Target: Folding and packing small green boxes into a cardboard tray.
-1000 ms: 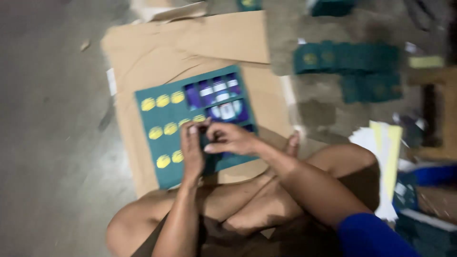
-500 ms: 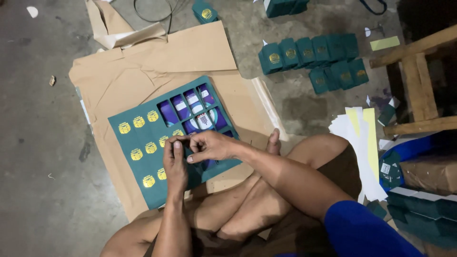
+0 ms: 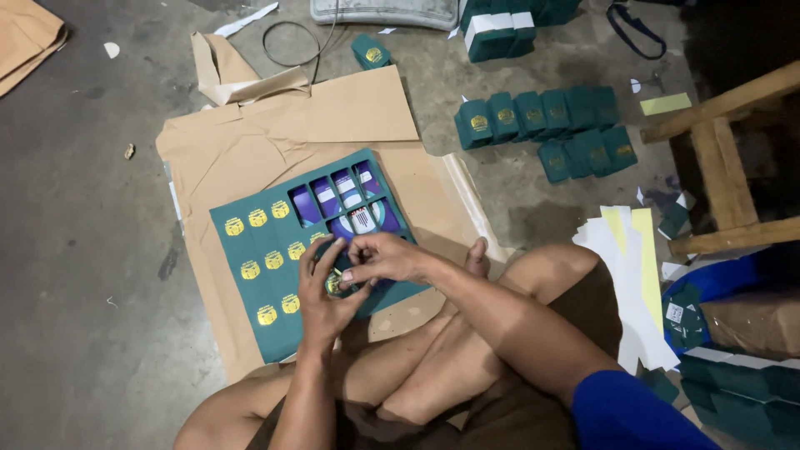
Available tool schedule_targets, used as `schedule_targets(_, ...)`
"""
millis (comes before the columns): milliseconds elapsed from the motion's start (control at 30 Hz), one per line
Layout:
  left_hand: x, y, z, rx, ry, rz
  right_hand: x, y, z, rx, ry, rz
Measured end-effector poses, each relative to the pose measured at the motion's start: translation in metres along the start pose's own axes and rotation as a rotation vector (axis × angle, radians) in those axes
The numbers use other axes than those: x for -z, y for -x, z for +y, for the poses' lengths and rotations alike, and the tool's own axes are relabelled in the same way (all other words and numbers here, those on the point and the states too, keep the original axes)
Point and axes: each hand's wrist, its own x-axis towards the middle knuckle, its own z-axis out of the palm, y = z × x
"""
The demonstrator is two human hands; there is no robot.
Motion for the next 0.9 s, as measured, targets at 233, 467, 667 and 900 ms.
schedule_targets(233, -0.013, 0.011, 0.020, -0.132, 0.027, -0.012, 0.009, 0.035, 0.002, 0.073, 0.254, 0.077)
schedule_targets(467, -0.004, 0.005, 0.039, -0.037, 0.153, -0.074, 0.114, 0.104, -0.023, 0.088, 0.547, 0.358)
schedule_targets(667, -0.011, 0.001, 0.016, 0.043, 0.101, -0.033, 0.221, 0.168, -0.027, -0.118, 1.000, 0.982)
schedule_targets(900, -0.020, -0.005, 0.017, 0.038, 0.081, -0.079, 0.289, 0.173, 0.037, -0.156, 1.132, 1.267)
